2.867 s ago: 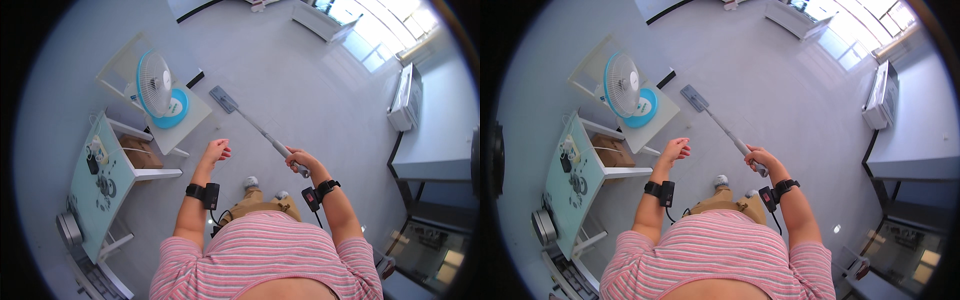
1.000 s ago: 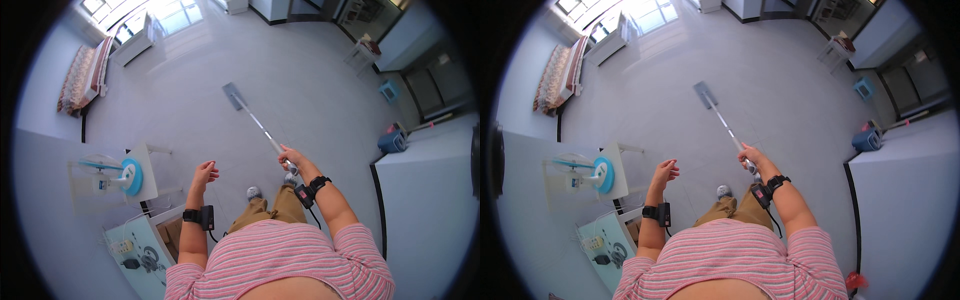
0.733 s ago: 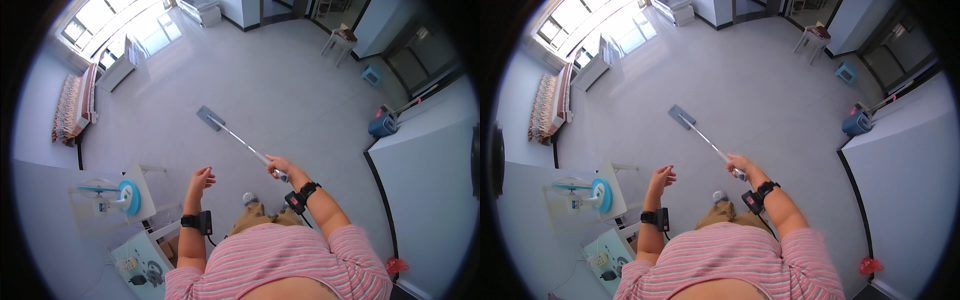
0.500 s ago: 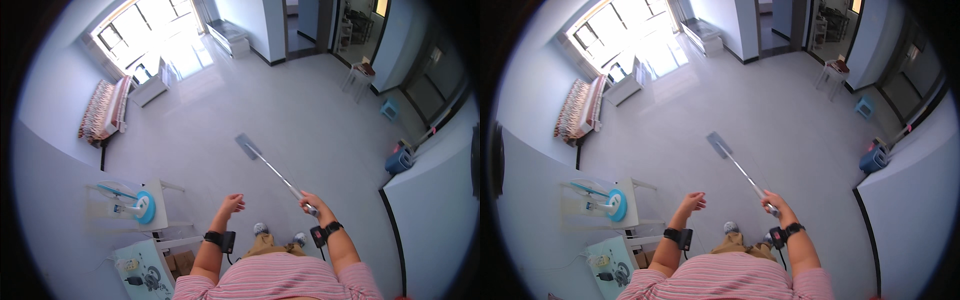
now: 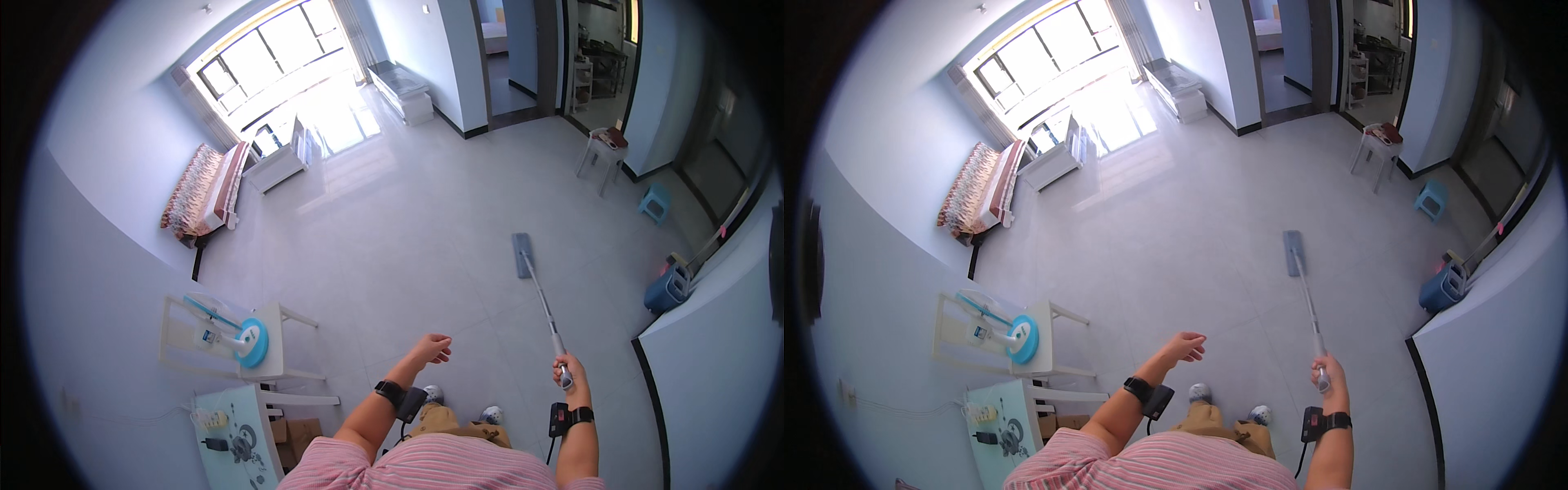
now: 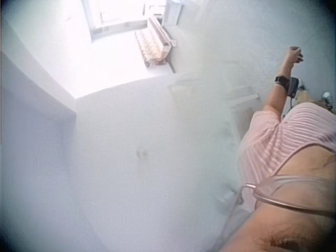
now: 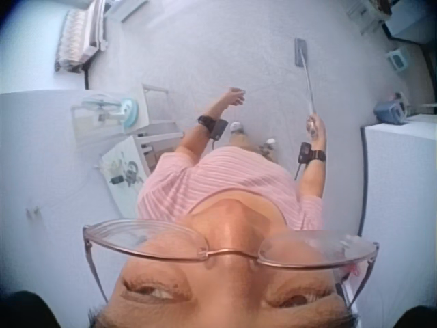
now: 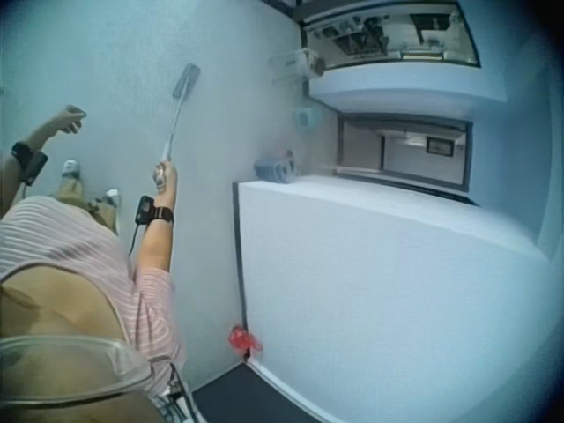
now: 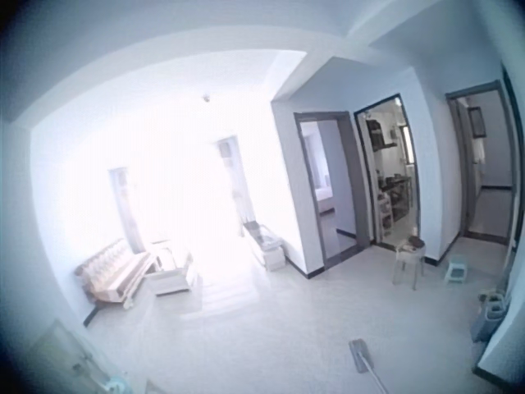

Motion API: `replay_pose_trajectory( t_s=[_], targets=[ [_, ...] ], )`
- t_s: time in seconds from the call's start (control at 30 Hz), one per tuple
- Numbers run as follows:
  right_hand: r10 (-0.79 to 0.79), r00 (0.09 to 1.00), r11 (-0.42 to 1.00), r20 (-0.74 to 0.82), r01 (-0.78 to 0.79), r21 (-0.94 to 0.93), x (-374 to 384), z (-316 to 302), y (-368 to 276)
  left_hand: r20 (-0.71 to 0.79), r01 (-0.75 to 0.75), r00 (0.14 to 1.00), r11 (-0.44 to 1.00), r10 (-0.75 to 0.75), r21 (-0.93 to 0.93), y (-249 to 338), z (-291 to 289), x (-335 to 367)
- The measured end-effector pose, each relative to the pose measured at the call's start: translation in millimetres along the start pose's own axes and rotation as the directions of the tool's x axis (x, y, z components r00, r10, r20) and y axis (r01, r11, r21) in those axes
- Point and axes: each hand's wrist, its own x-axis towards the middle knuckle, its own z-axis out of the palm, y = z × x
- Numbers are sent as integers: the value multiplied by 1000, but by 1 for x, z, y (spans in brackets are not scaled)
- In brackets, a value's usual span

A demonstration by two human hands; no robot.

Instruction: The person is mopping the tiled floor of an apartment using a flat mop, covering the hallway, kitchen area, and rooms.

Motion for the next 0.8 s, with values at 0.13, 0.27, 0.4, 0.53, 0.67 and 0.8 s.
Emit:
replay_pose_trajectory(
  t_s=[0.13, 0.27, 0.4, 0.53, 0.67, 0.8],
  targets=[
    [-30, 996, 997, -79, 35, 62, 4, -23, 6, 57, -32, 998, 998, 29, 54, 20, 24, 11],
    [-78, 993, 996, -84, 81, 33, -10, -13, 9, 102, -76, 993, 992, 65, 104, 27, 36, 16],
    [-86, 992, 982, -89, 99, 158, -45, -31, 29, 180, -84, 982, 989, 61, 123, 30, 44, 15],
    [-87, 987, 965, -137, 118, 235, -91, -25, 33, 254, -96, 966, 976, 44, 198, 33, 46, 20],
    [-125, 969, 949, -214, 180, 260, -128, -13, 71, 352, -158, 933, 963, 72, 220, 29, 57, 43],
    [-114, 945, 900, -308, 229, 371, -147, -13, 114, 456, -255, 883, 932, 115, 258, 34, 74, 49]
  ],
)
